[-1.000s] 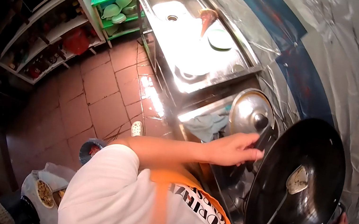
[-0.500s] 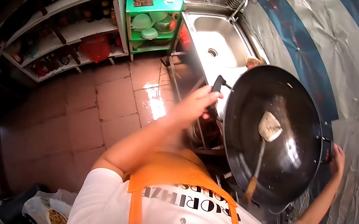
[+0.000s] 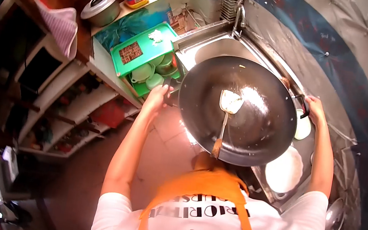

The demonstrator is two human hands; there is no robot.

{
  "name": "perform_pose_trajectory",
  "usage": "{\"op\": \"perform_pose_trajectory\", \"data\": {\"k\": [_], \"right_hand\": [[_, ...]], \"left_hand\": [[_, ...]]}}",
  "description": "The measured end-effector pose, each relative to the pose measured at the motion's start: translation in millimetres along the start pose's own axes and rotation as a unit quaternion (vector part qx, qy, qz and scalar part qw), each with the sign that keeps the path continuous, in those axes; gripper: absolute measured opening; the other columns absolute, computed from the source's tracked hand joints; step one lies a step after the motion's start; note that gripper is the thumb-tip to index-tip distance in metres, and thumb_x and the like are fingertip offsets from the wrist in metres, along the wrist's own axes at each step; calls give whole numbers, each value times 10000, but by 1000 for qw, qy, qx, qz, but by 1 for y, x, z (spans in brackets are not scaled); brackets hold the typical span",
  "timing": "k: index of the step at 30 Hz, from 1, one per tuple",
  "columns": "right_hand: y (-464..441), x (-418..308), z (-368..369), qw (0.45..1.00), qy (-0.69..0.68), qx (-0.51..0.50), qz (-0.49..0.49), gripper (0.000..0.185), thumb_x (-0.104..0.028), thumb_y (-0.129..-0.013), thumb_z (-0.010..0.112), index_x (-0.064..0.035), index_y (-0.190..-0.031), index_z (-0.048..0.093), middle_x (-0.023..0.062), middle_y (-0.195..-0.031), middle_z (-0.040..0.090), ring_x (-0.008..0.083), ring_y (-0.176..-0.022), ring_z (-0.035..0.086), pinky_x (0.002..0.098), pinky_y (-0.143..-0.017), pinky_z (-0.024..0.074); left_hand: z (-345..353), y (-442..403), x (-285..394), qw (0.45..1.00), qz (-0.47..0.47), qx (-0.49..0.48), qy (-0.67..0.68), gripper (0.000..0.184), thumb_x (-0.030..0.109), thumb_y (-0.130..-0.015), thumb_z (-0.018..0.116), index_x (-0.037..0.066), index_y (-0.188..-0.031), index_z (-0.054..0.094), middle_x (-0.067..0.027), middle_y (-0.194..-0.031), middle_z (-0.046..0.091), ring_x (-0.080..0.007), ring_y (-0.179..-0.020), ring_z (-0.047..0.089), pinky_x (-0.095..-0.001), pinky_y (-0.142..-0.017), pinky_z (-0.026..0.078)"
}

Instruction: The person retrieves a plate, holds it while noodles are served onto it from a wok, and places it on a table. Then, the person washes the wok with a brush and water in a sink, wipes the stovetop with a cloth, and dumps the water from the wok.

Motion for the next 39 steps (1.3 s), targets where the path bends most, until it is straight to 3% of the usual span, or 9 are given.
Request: {"op": "perform_pose_trajectory", "data": {"k": [4,9,18,20,22,26,31,34,39], "right_hand": [[-47,4,49,996,-50,45,61,230,-183,-943,555,0,-1076,604,53,-677,567,153,-519,533,288,-472,441],[-95,0,77,990,-9,98,97,223,-229,-946,552,-59,-1056,646,31,-705,597,125,-533,536,274,-494,452],[-118,26,95,965,47,231,115,325,-190,-939,562,7,-1197,588,42,-814,631,98,-593,521,260,-549,450],[-119,31,94,902,338,251,89,454,-207,-900,602,0,-1293,508,176,-1030,651,284,-840,628,407,-815,506],[-89,-78,162,811,481,240,232,458,-202,-853,642,-13,-1257,534,203,-1183,586,372,-1065,568,463,-934,460],[-152,-107,276,830,498,235,-92,501,-205,-800,666,0,-1236,528,168,-1311,488,342,-1178,495,422,-955,462],[-247,-170,374,822,488,225,-189,681,-203,-799,670,14,-1373,375,177,-1453,358,324,-1334,354,433,-1019,406],[-297,-164,380,770,595,203,-109,445,-190,-872,543,-2,-1275,516,143,-1338,477,287,-1262,423,418,-974,434],[-297,-171,392,840,494,221,-33,271,-218,-928,464,-6,-1062,568,129,-1076,578,275,-1074,542,396,-870,477]], "left_hand": [[-11,-82,32,993,-51,22,-102,247,371,-931,533,142,-943,626,47,-787,486,-90,-693,449,-244,-554,362],[-10,-170,62,996,-12,-28,-90,193,318,-901,597,137,-841,569,61,-658,438,-64,-532,373,-225,-458,265],[13,-336,48,981,-20,-115,-152,215,316,-926,578,122,-990,645,20,-790,618,-75,-622,543,-212,-491,352],[19,-337,61,973,-39,-153,-166,247,345,-935,561,129,-1022,640,26,-788,607,-67,-644,529,-209,-514,355],[18,-354,49,977,22,-168,-130,241,346,-936,568,121,-996,627,34,-752,555,-68,-617,496,-221,-500,357],[21,-351,62,962,-6,-238,-133,245,326,-925,602,83,-954,589,24,-738,520,-73,-606,481,-233,-488,372],[-1,-361,76,929,38,-301,-212,366,300,-933,596,38,-1181,529,0,-848,543,-73,-685,503,-223,-544,412],[-17,-350,118,950,48,-261,-168,473,285,-942,583,27,-1315,448,-23,-939,540,-80,-740,517,-214,-584,432],[-30,-347,154,936,72,-296,-175,424,246,-954,558,27,-1308,477,-95,-1169,569,-115,-849,558,-242,-671,484]]}}
Point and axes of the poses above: each hand's wrist, its own y-axis away from the middle knuckle, its own z-axis out of the palm, x = y × z, the point moved 4 cm from there along -y, towards the middle knuckle
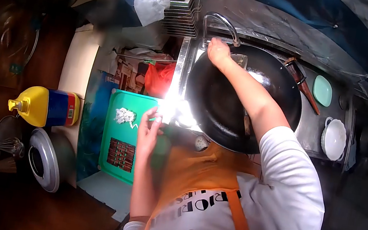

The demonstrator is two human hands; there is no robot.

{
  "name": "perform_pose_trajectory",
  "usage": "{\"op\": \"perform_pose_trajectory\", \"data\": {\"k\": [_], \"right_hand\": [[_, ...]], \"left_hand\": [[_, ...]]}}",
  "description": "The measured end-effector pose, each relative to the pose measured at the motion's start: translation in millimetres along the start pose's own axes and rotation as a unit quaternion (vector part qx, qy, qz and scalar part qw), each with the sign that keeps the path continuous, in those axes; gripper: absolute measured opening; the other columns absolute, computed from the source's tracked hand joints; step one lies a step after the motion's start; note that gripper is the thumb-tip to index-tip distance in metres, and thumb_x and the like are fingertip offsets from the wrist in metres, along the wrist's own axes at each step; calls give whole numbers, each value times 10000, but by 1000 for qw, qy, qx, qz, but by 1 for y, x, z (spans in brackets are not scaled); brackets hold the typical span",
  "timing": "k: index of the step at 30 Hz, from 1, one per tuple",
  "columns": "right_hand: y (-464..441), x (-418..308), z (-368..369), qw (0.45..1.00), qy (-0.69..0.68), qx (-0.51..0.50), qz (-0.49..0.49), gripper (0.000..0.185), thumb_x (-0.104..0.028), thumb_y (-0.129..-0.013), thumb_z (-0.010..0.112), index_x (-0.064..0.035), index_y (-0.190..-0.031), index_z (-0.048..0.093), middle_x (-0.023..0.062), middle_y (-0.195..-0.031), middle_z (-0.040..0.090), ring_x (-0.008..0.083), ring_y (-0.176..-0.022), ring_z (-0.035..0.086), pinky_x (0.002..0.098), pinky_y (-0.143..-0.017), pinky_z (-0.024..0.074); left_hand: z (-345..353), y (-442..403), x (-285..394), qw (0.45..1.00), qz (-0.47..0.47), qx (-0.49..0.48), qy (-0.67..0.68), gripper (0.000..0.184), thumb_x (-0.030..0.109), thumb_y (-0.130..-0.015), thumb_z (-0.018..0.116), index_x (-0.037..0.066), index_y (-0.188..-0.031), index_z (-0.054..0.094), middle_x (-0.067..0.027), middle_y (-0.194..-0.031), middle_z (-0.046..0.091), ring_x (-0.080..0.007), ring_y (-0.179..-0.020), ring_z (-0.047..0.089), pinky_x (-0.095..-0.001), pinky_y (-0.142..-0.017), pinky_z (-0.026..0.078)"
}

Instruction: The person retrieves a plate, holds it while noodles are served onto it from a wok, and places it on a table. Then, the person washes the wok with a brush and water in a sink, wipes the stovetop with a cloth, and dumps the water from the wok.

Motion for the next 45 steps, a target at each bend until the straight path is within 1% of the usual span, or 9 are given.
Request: {"op": "perform_pose_trajectory", "data": {"k": [9,13,17,21,29,35,37,41,45], "right_hand": [[19,-22,26,970,237,20,-46,433,-206,-890,487,5,-1262,556,197,-1261,512,374,-1197,453,407,-948,414],[94,-21,-68,975,-89,-47,-201,334,-215,-828,649,-24,-1098,601,182,-1152,586,329,-1100,564,411,-816,506],[156,107,-164,990,-136,36,-11,222,-280,-881,608,-70,-910,672,159,-767,665,355,-747,648,444,-655,515],[214,304,-159,963,47,108,242,207,-241,-891,580,-52,-913,662,182,-844,668,379,-796,640,462,-702,511],[256,389,-32,962,177,-56,201,277,-262,-793,693,-37,-935,618,140,-904,645,312,-871,631,408,-719,547],[250,371,-108,968,178,22,175,335,-347,-824,671,-27,-900,612,125,-882,621,289,-797,637,374,-689,550],[258,371,-141,958,205,24,197,316,-335,-821,680,-37,-879,594,125,-878,614,277,-802,642,376,-664,548],[283,368,-185,949,172,4,265,322,-331,-841,668,-30,-921,585,151,-910,611,323,-858,642,425,-709,527],[294,354,-205,941,98,9,323,322,-325,-859,653,-24,-943,576,174,-943,605,360,-902,629,466,-749,504]], "left_hand": [[62,-40,63,986,82,-145,-19,373,172,-948,554,34,-1290,490,-51,-1117,583,-99,-868,563,-221,-709,466],[105,-63,66,961,92,-206,-157,351,160,-907,597,25,-1227,548,-93,-1040,644,-146,-906,601,-269,-770,472],[153,-70,58,913,121,-293,-255,321,218,-897,592,12,-1143,609,-152,-1051,658,-260,-940,651,-356,-826,489],[222,-83,23,835,99,-375,-390,396,368,-881,595,2,-1021,657,-189,-975,669,-350,-968,633,-411,-850,482],[300,-81,-54,734,-28,-369,-569,656,681,-750,605,57,-918,717,-177,-920,689,-332,-902,661,-410,-767,505],[293,-71,-54,807,-135,-321,-478,446,430,-788,624,-7,-836,703,-190,-853,688,-284,-863,678,-379,-747,517],[285,-46,-45,901,-322,-267,-118,271,239,-872,535,-4,-986,575,-108,-815,650,-174,-597,618,-257,-511,494],[260,-27,-17,755,-527,-208,331,80,124,-889,517,54,-924,503,-27,-716,481,-62,-430,351,-173,-352,315],[231,-30,-8,744,-523,-209,360,78,80,-932,493,9,-963,503,3,-685,429,-36,-442,353,-160,-343,277]]}}
Point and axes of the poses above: each hand's wrist, its own y-axis away from the middle knuckle, its own z-axis out of the palm, x = y × z, the point moved 4 cm from there along -y, towards the middle knuckle
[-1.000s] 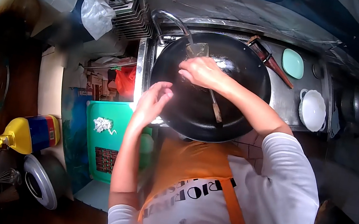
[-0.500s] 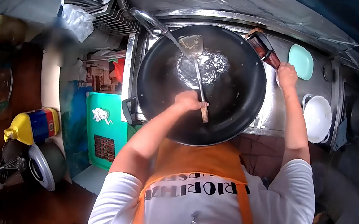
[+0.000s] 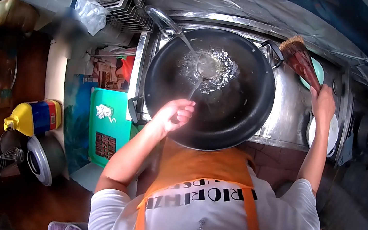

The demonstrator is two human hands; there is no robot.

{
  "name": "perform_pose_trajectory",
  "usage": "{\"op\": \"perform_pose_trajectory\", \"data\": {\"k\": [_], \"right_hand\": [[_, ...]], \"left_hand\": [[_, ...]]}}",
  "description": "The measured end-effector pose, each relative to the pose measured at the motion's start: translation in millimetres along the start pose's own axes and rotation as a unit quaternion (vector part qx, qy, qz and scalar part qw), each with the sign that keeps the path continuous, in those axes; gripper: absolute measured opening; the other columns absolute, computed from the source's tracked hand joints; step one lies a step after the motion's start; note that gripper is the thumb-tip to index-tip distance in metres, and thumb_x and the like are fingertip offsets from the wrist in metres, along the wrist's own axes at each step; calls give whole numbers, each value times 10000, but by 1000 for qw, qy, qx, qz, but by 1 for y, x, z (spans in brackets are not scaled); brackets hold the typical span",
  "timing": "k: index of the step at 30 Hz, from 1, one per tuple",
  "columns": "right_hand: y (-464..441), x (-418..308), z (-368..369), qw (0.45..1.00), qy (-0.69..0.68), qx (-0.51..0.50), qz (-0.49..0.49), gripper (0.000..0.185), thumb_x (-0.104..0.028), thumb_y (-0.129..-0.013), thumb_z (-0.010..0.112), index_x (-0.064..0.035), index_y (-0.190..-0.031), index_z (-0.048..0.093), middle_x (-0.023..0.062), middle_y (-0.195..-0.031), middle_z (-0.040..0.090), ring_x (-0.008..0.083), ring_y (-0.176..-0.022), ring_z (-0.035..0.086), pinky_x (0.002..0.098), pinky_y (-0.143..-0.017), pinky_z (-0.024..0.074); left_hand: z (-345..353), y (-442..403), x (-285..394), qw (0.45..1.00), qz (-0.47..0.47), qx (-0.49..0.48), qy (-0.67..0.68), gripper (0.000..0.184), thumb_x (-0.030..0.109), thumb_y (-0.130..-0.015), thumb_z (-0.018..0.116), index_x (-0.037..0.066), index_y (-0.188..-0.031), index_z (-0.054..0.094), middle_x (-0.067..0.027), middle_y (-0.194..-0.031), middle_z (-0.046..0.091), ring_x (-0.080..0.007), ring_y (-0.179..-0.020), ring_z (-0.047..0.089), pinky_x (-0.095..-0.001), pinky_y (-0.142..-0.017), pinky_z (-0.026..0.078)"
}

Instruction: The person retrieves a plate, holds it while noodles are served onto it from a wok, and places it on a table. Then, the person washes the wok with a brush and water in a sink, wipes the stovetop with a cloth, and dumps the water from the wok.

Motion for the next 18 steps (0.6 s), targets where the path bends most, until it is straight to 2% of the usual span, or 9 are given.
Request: {"op": "perform_pose_trajectory", "data": {"k": [8,9,10,11,12,13,14,15,18], "right_hand": [[15,-15,-30,987,21,159,-10,345,-337,-876,632,-17,-986,560,173,-952,584,373,-882,617,479,-693,498],[16,-13,-31,987,-3,162,8,350,-345,-882,623,-18,-990,561,176,-955,583,373,-882,618,482,-696,496],[15,-10,-33,985,-26,166,26,355,-354,-888,614,-19,-993,561,178,-958,583,374,-883,618,485,-698,494],[16,-5,-30,986,-58,149,42,381,-374,-906,588,-7,-1008,580,188,-962,600,364,-862,625,471,-713,483],[16,1,-23,984,-110,133,46,391,-381,-906,588,-2,-1002,589,193,-949,608,362,-853,625,463,-716,479],[16,9,-13,978,-162,117,51,402,-388,-905,587,4,-996,597,197,-935,616,360,-844,626,455,-720,474],[15,15,-3,970,-214,101,55,413,-394,-905,586,10,-991,605,202,-922,623,358,-834,626,447,-723,470],[15,20,7,962,-251,65,81,434,-409,-891,606,20,-955,619,165,-785,616,289,-749,613,394,-686,456],[29,22,24,922,-364,-25,131,452,-432,-883,616,18,-931,620,87,-681,562,193,-655,556,342,-627,437]], "left_hand": [[12,37,17,954,100,29,-281,100,149,-964,502,60,-931,473,25,-665,419,-27,-444,331,-176,-345,273],[21,44,17,909,149,106,-375,130,192,-973,497,77,-953,442,43,-647,386,-20,-453,341,-175,-340,274],[2,32,29,842,182,119,-494,195,209,-956,515,52,-995,406,-57,-634,488,-176,-449,484,-305,-372,380],[-13,31,43,654,324,161,-664,221,195,-939,525,32,-1002,390,-142,-677,533,-294,-528,535,-386,-448,417],[-13,37,45,409,438,191,-777,249,181,-923,535,12,-1010,373,-227,-720,578,-412,-606,586,-468,-524,453],[-3,52,44,428,398,230,-778,289,149,-887,561,-3,-1024,356,-311,-825,589,-513,-784,561,-539,-671,436],[-4,62,44,389,418,251,-782,269,128,-887,565,16,-1028,367,-282,-791,601,-495,-764,577,-535,-642,446],[-7,72,44,387,424,266,-774,266,123,-885,569,22,-1035,375,-280,-787,607,-490,-760,584,-533,-635,451],[-16,94,44,347,454,302,-763,264,118,-887,578,28,-1069,409,-269,-779,627,-473,-702,606,-520,-595,474]]}}
Point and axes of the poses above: each hand's wrist, its own y-axis away from the middle knuckle, its own z-axis out of the palm, x = y × z, the point moved 4 cm from there along -y, towards the middle knuckle
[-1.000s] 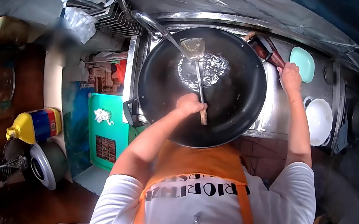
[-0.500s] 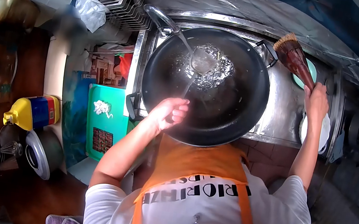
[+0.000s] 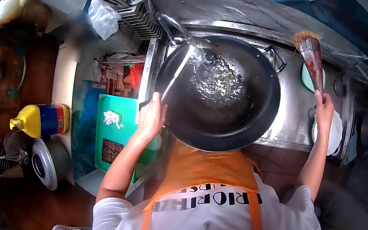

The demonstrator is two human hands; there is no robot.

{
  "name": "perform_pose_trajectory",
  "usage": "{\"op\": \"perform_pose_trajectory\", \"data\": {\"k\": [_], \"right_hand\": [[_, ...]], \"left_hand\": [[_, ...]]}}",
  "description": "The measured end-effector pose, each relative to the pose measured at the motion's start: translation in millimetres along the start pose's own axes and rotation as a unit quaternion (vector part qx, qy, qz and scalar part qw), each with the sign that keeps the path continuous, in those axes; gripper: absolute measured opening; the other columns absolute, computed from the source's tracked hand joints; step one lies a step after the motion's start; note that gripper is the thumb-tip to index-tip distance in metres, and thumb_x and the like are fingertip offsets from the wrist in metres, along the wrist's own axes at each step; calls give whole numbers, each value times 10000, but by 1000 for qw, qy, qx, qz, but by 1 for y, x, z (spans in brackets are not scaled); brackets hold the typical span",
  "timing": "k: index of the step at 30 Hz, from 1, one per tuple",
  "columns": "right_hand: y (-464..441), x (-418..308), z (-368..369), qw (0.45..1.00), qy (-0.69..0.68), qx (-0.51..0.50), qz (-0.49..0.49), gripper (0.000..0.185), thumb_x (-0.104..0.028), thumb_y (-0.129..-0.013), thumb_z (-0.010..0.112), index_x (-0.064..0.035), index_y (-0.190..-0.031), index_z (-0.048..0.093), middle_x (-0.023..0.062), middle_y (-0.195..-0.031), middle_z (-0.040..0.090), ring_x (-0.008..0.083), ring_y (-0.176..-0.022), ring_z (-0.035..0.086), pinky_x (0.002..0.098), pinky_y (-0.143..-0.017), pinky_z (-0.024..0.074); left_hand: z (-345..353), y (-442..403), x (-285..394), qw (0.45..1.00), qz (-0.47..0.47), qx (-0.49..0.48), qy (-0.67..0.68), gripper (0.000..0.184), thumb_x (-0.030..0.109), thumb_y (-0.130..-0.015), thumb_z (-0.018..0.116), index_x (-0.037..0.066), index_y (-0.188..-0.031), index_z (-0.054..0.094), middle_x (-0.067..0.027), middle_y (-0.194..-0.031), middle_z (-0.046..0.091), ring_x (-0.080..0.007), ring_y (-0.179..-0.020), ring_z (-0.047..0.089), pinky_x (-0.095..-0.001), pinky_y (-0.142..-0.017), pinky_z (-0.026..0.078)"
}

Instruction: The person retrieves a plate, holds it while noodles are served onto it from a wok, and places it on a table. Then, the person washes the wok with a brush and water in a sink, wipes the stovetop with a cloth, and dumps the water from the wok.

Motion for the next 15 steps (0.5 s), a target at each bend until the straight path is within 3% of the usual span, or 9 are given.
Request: {"op": "perform_pose_trajectory", "data": {"k": [1,9,12,15], "right_hand": [[5,1,4,999,-35,-19,9,443,-430,-881,629,10,-929,627,23,-655,525,113,-592,485,287,-561,406],[30,-10,24,992,-97,-73,40,417,-416,-884,637,-3,-936,643,-10,-631,517,72,-551,483,244,-479,369],[28,-8,32,988,-115,-91,53,434,-421,-891,623,5,-971,647,11,-645,540,82,-561,502,262,-506,396],[29,-20,32,996,-55,-59,31,449,-411,-899,608,28,-985,647,89,-669,591,182,-579,567,319,-570,443]], "left_hand": [[0,0,-6,1000,11,5,-23,265,125,-888,571,17,-1045,387,-265,-788,622,-460,-667,601,-522,-582,477],[-14,27,-10,997,45,32,-62,240,127,-881,584,32,-1033,424,-234,-843,624,-411,-574,594,-465,-489,476],[-15,31,-13,995,61,33,-65,248,127,-878,589,35,-1039,424,-237,-865,628,-407,-582,601,-465,-493,478],[-17,28,-16,998,38,20,-48,277,125,-872,593,26,-1074,432,-231,-778,627,-412,-591,601,-483,-507,474]]}}
Point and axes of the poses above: each hand's wrist, its own y-axis away from the middle knuckle, its own z-axis out of the palm, x = y × z, the point moved 4 cm from there along -y, towards the middle knuckle
